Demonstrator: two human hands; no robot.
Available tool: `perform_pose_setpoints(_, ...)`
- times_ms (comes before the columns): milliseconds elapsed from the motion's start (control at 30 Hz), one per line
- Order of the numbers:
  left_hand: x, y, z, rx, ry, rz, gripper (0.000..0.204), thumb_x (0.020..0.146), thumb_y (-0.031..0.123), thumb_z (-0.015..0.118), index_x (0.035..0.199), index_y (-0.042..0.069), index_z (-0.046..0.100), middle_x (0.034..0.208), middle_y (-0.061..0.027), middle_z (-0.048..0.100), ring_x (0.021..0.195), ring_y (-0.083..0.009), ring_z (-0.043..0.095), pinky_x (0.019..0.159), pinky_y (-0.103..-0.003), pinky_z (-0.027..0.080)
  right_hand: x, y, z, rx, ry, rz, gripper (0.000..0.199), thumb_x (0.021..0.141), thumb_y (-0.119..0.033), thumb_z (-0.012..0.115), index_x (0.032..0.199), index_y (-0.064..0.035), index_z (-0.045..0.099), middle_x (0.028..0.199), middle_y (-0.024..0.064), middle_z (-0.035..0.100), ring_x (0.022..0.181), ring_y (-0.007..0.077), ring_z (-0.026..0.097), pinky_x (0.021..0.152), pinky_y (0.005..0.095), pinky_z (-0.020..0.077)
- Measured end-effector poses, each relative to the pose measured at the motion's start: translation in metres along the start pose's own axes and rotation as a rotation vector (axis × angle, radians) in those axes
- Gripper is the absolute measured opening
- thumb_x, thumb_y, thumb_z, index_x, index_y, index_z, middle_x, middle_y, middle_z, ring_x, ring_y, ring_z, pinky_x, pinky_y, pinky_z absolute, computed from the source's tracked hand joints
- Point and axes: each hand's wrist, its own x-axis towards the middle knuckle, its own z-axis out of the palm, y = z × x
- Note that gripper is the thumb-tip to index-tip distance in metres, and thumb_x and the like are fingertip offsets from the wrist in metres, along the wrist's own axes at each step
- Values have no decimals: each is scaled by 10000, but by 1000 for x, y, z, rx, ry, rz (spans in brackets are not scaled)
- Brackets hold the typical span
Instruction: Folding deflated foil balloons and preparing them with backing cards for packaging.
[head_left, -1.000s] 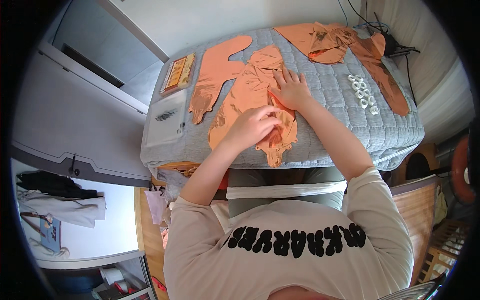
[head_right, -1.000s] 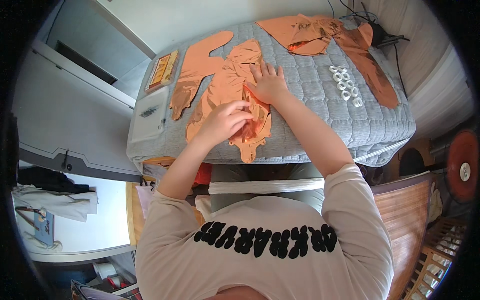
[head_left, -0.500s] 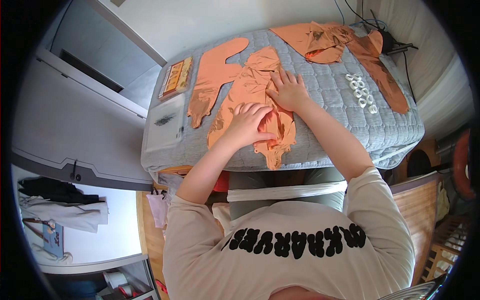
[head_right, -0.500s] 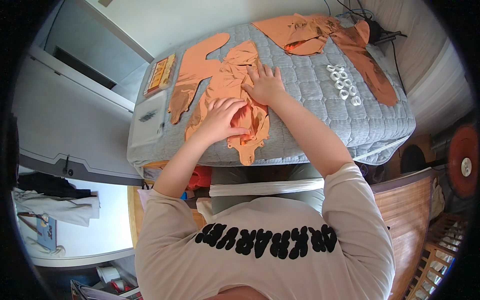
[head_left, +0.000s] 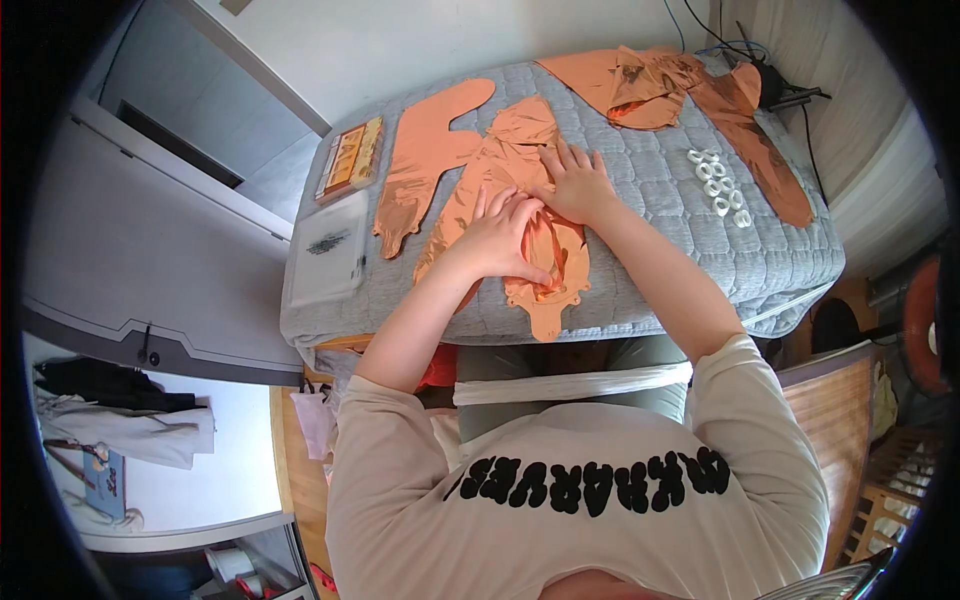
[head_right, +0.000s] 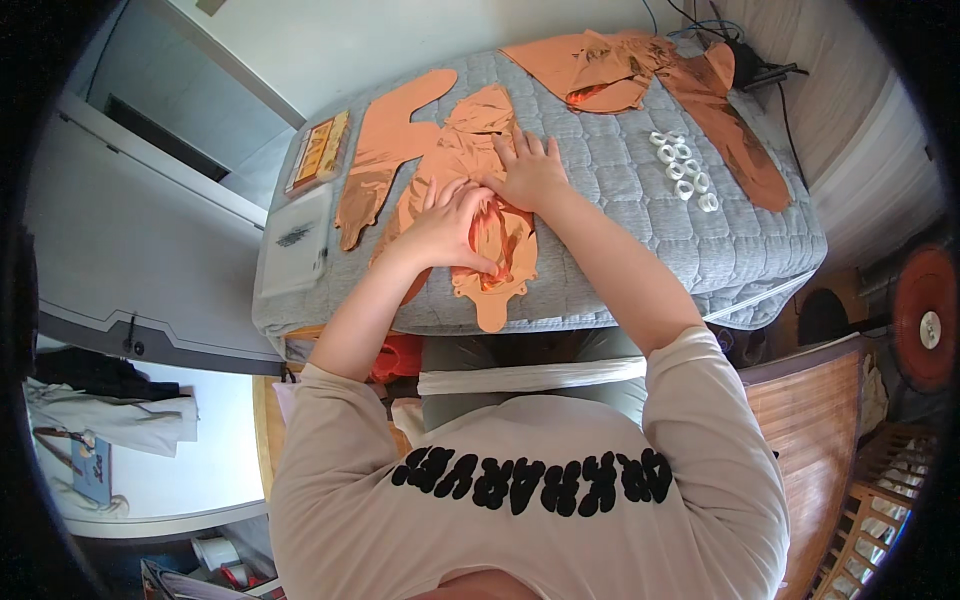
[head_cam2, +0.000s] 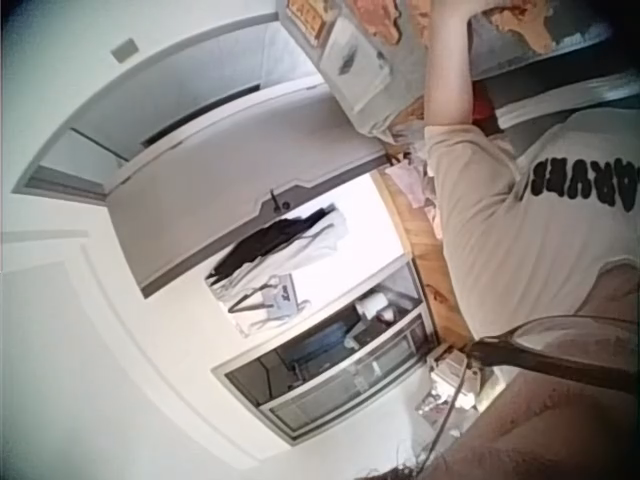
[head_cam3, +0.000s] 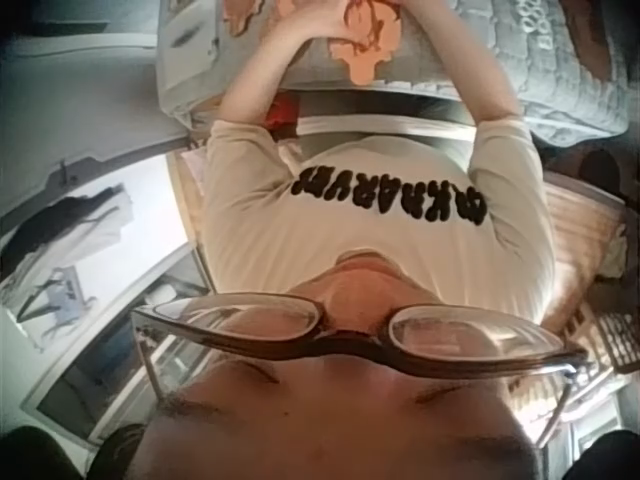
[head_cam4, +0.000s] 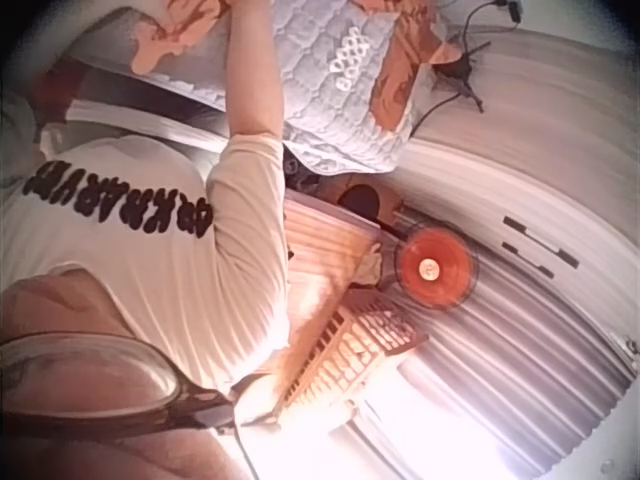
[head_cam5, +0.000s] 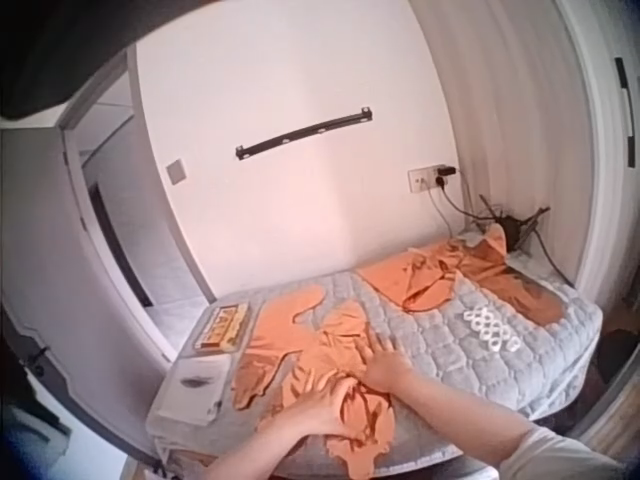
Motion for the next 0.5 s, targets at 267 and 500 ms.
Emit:
perform_pose_setpoints(267,-26,6,12,195,144,67,1061,720,714,749,1472,15,480,1560,-178,448,1520,-290,308,1220,-672,35,1,1,-1,-40,5,-15,941,935,-761,434,1634,-164,234,1672,158,263,1536,342,254,1235,593,174)
perform_pose_setpoints(500,-65,25,13,194,147,168,731,888,549,682,1409,49,569,1453,-80,576,1417,-205,460,1203,-664,193,0,2,2,-50,16,-20,935,938,-752,440,1635,-164,232,1669,162,269,1533,345,258,1234,589,178)
